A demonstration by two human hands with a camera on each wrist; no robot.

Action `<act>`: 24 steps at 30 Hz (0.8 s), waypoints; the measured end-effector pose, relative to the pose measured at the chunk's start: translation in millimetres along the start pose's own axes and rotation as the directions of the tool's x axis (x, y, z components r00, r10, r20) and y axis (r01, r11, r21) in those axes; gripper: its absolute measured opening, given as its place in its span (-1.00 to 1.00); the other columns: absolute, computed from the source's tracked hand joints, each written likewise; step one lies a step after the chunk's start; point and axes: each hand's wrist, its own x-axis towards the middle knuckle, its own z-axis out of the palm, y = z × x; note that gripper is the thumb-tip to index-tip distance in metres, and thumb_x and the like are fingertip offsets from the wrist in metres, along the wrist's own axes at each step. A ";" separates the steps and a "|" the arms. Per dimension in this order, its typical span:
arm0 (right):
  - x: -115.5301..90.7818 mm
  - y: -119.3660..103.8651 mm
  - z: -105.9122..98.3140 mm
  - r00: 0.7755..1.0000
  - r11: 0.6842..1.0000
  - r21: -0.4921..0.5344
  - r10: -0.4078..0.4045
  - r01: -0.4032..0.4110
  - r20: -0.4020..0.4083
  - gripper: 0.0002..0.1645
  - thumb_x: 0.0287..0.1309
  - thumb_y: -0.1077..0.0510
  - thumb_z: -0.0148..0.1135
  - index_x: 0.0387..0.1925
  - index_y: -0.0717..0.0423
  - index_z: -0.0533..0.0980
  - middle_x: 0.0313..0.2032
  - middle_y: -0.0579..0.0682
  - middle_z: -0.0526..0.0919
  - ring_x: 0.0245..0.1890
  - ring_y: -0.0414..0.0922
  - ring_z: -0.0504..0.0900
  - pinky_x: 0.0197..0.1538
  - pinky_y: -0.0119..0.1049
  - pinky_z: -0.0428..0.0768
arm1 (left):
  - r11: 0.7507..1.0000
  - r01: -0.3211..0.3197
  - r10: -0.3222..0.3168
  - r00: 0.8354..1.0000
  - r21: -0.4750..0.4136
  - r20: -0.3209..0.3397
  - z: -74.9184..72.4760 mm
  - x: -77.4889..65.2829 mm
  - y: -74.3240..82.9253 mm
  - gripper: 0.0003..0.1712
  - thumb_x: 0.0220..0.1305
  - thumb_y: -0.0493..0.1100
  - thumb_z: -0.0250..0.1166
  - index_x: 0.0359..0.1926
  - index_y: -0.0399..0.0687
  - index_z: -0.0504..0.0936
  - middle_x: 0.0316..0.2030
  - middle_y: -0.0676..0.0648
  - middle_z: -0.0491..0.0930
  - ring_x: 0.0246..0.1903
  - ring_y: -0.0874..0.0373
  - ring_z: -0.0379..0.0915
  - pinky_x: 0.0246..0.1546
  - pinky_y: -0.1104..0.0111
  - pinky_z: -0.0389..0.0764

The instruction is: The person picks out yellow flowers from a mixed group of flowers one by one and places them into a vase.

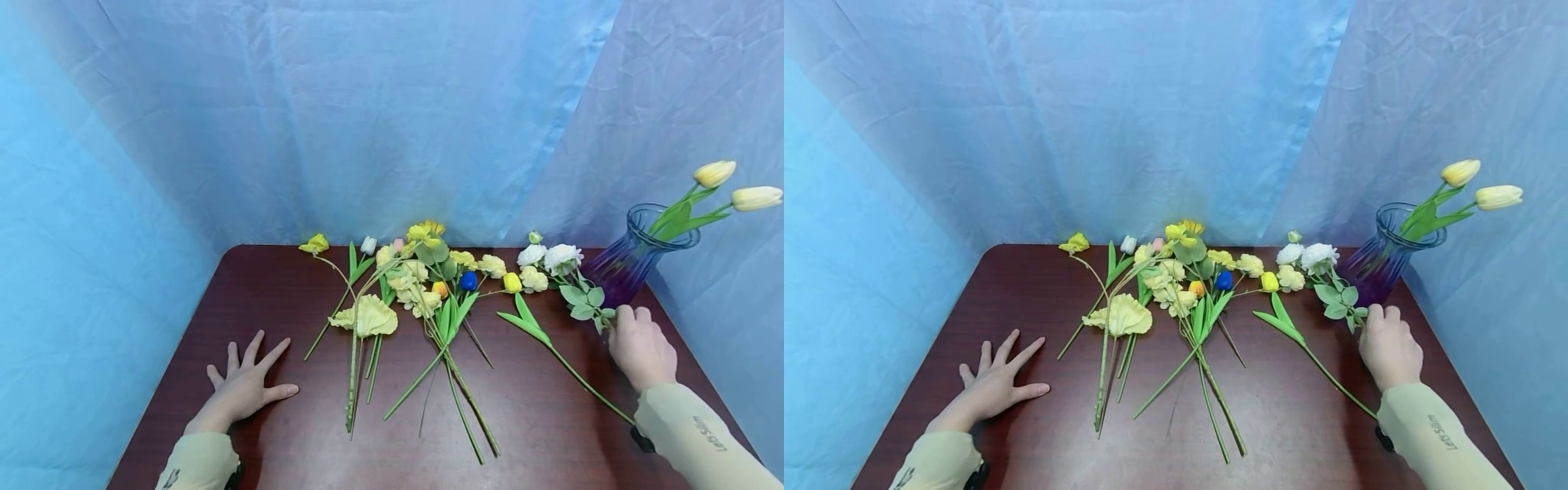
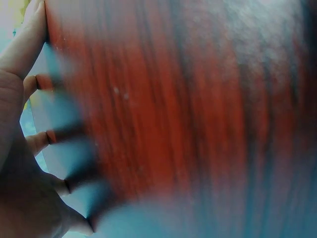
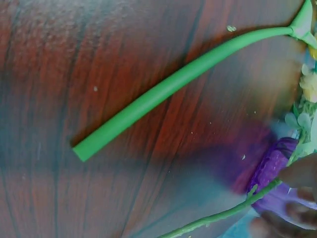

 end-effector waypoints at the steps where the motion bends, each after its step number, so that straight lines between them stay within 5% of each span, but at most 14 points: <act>1: 0.2 -1.7 0.3 1.000 1.000 -0.001 -0.012 0.012 -0.023 -0.80 0.16 0.30 0.07 -0.21 0.31 0.29 -0.28 0.38 0.28 -0.40 0.35 0.38 -0.71 0.15 0.35 | 1.000 0.000 0.000 1.000 0.000 0.001 -0.2 0.2 0.1 0.09 -0.02 0.57 0.18 0.48 0.37 0.05 0.47 -0.32 -0.26 0.29 -0.62 -0.49 -0.06 -0.63 -0.34; 9: 6.5 -24.3 1.2 0.985 0.992 -0.006 -0.129 0.129 -0.110 -0.67 0.13 0.30 0.09 -0.05 0.32 0.32 -0.24 0.32 0.32 -0.30 0.32 0.36 -0.65 0.23 0.38 | 1.000 0.000 0.000 1.000 0.003 -0.003 -0.5 0.4 -0.1 0.09 -0.02 0.57 0.19 0.48 0.36 0.04 0.47 -0.32 -0.25 0.29 -0.62 -0.48 -0.05 -0.63 -0.34; 24: 9.6 -59.9 8.5 0.980 0.980 0.009 -0.198 0.197 0.026 -0.61 0.22 0.17 0.21 0.00 0.30 0.38 -0.19 0.30 0.53 -0.31 0.23 0.54 -0.40 0.25 0.53 | 1.000 0.004 -0.004 1.000 0.001 0.004 -0.1 0.5 0.3 0.10 -0.03 0.57 0.19 0.48 0.37 0.05 0.47 -0.32 -0.25 0.29 -0.63 -0.48 -0.05 -0.63 -0.33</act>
